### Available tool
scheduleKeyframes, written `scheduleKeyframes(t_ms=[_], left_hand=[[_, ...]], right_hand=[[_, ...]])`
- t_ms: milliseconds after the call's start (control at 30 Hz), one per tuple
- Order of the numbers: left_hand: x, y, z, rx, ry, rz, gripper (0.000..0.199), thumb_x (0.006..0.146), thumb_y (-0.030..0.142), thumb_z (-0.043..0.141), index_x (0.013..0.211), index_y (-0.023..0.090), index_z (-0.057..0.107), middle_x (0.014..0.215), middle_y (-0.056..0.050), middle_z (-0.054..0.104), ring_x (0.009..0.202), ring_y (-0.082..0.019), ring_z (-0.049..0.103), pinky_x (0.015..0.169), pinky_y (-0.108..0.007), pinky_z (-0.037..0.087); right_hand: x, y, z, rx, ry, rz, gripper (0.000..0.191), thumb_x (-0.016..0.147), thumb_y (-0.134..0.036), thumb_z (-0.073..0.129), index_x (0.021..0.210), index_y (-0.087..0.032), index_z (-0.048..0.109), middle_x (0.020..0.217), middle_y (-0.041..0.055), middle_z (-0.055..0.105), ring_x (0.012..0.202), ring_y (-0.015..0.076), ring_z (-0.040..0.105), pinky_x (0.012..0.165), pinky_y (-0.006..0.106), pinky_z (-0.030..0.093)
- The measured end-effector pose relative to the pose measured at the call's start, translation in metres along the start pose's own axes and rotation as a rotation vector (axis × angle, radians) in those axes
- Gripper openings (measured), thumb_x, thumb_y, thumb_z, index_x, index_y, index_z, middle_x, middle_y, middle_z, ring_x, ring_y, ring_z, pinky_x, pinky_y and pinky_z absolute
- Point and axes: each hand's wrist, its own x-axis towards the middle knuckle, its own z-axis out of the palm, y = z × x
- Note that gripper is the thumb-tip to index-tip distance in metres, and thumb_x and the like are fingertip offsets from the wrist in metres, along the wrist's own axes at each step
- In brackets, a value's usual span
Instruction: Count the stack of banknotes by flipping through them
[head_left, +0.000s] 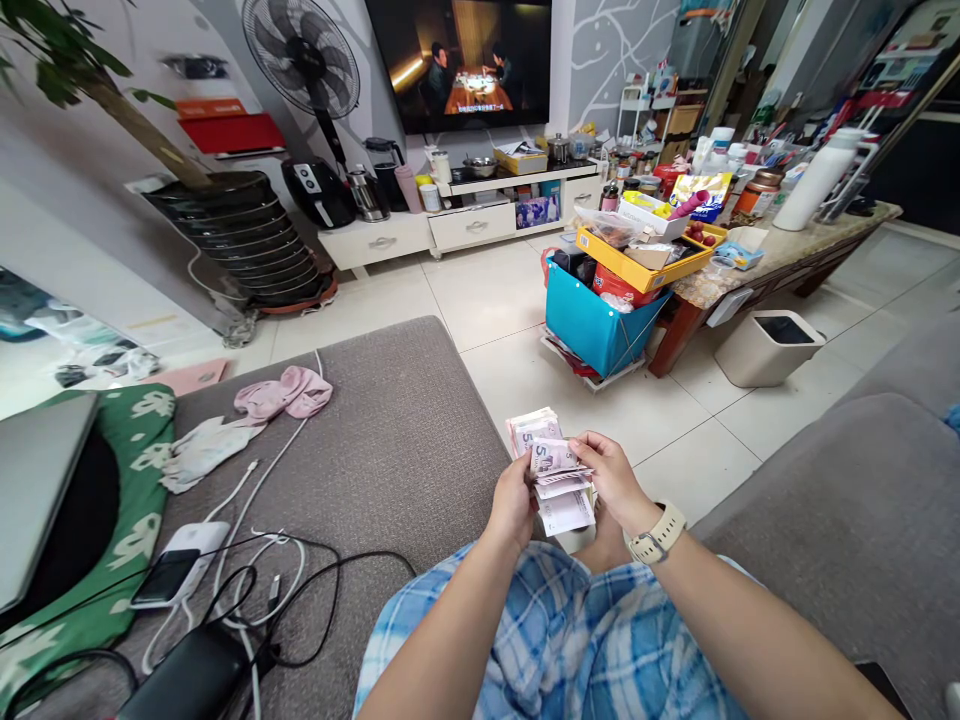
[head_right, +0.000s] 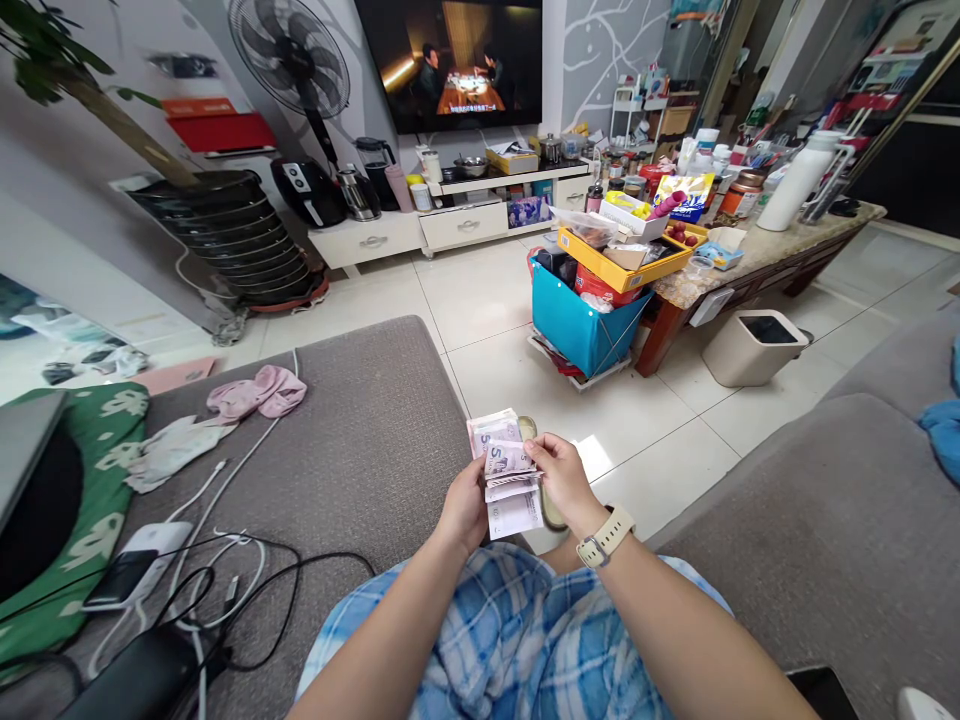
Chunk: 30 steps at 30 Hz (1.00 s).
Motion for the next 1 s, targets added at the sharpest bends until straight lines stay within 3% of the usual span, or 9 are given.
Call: scheduleKeyframes(t_ms=[467, 600, 800, 1000], left_hand=[[0.001, 0.001, -0.004, 0.025, 0.001, -0.002, 0.034, 0.072, 0.036, 0.077, 0.094, 0.009, 0.073, 0.086, -0.011, 0.078, 0.074, -0.020, 0.073, 0.074, -0.030, 0.056], [0.000, 0.001, -0.004, 0.030, -0.005, 0.004, 0.031, 0.071, 0.032, 0.076, 0.093, 0.010, 0.072, 0.085, -0.010, 0.078, 0.075, -0.021, 0.073, 0.073, -0.031, 0.056], [-0.003, 0.001, -0.003, 0.040, -0.019, 0.010, 0.029, 0.066, 0.025, 0.077, 0.091, 0.011, 0.072, 0.085, -0.010, 0.078, 0.074, -0.021, 0.073, 0.070, -0.030, 0.056], [-0.004, 0.001, -0.003, 0.046, -0.043, 0.019, 0.030, 0.061, 0.020, 0.079, 0.090, 0.011, 0.073, 0.081, -0.008, 0.077, 0.068, -0.019, 0.070, 0.070, -0.030, 0.055]], right_hand=[[-0.001, -0.003, 0.000, 0.011, -0.058, -0.002, 0.042, 0.074, -0.059, 0.076, 0.065, -0.021, 0.062, 0.057, 0.0001, 0.059, 0.057, 0.0165, 0.052, 0.058, 0.031, 0.040], [0.000, -0.003, -0.001, -0.043, 0.005, -0.024, 0.041, 0.066, -0.054, 0.083, 0.062, -0.021, 0.060, 0.059, -0.0012, 0.059, 0.059, 0.0157, 0.051, 0.060, 0.030, 0.039], [0.005, 0.007, -0.003, -0.016, 0.135, 0.036, 0.044, 0.055, -0.047, 0.090, 0.076, -0.021, 0.062, 0.065, -0.0025, 0.060, 0.063, 0.0168, 0.054, 0.063, 0.030, 0.041], [0.005, 0.007, -0.004, -0.047, 0.069, 0.012, 0.043, 0.062, -0.056, 0.084, 0.067, -0.020, 0.061, 0.063, -0.0026, 0.055, 0.062, 0.0151, 0.049, 0.061, 0.029, 0.038]])
